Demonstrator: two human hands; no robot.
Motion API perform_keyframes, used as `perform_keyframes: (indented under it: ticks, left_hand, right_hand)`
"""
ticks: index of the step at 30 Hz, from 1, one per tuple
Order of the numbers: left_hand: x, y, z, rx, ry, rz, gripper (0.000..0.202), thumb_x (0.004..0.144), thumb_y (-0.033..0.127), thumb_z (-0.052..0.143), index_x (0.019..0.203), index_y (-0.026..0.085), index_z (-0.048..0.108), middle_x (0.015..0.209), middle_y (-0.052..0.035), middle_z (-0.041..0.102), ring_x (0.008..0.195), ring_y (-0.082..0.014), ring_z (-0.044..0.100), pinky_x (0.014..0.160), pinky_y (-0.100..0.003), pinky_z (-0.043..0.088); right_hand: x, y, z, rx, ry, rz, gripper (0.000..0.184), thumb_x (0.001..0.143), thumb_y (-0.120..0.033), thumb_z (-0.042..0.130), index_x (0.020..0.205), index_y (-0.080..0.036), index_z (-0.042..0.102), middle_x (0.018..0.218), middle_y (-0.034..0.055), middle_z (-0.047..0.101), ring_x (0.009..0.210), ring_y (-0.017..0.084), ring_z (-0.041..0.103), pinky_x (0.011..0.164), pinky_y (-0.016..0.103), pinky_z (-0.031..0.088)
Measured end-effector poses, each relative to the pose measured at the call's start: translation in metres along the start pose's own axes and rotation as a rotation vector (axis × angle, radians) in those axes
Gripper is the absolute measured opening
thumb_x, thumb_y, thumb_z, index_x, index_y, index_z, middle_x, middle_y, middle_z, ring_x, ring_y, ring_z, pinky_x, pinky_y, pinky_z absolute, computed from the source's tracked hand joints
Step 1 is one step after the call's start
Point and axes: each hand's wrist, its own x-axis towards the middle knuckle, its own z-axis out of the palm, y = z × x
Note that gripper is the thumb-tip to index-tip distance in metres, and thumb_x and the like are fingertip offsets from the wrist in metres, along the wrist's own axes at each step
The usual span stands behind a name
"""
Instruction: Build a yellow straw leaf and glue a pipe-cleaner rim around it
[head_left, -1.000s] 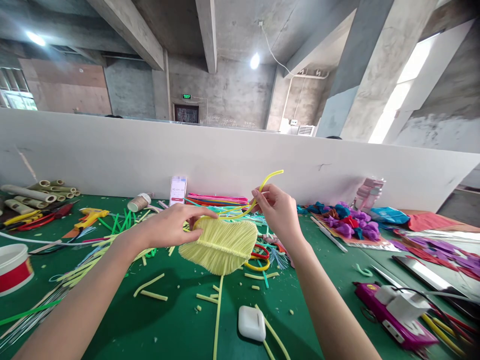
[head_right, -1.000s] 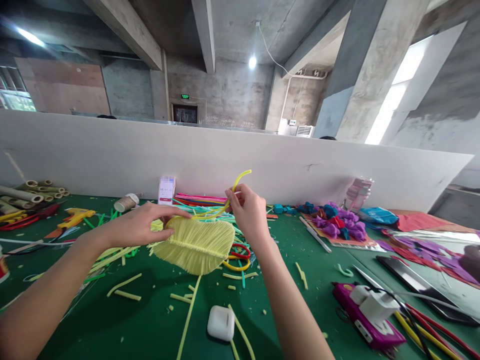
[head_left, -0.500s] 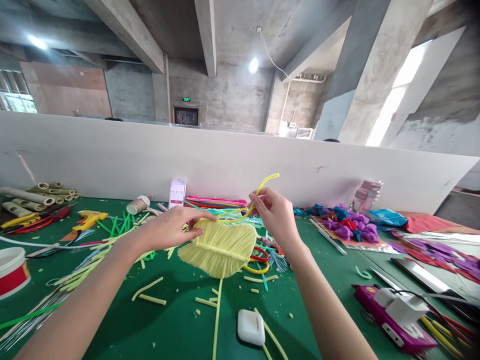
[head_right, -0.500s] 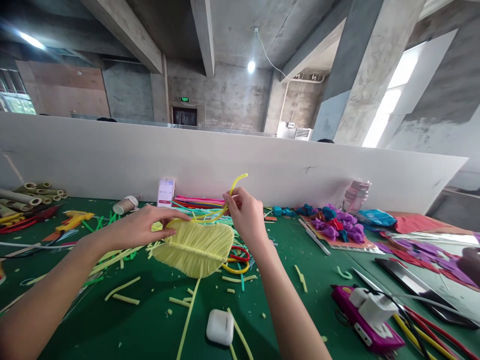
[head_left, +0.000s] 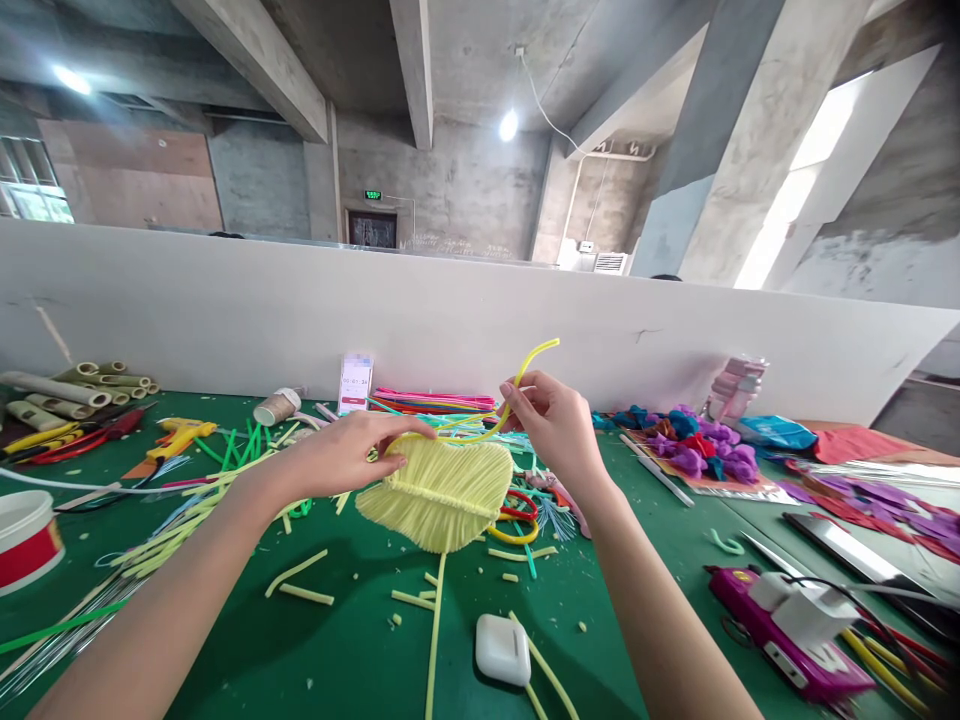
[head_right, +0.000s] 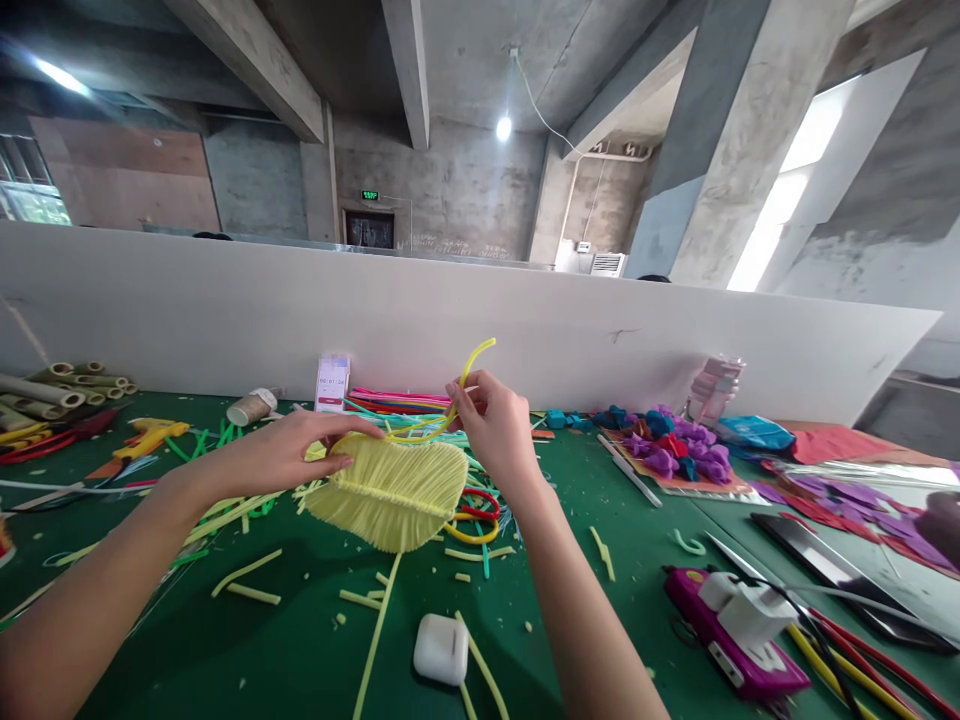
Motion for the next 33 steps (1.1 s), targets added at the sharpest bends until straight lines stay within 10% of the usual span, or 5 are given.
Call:
perform_keyframes:
  ticks: [33]
  left_hand:
    - [-0.0001, 0.0048, 0.0024, 0.013, -0.005, 0.071, 0.054, 0.09, 0.019, 0.047, 0.141, 0.038, 0.049, 0.139, 0.0007, 0.059, 0.117, -0.0232, 0.059, 0.094, -0.034, 0.045]
  right_hand:
    - [-0.003, -0.0026, 0.0095, -0.058, 0.041, -0.086, 0.025, 0.093, -0.045, 0.054, 0.09, -0.021, 0.062, 0.064, -0.001, 0.071, 0.06, 0.016, 0.07, 0.065, 0.027, 0.052]
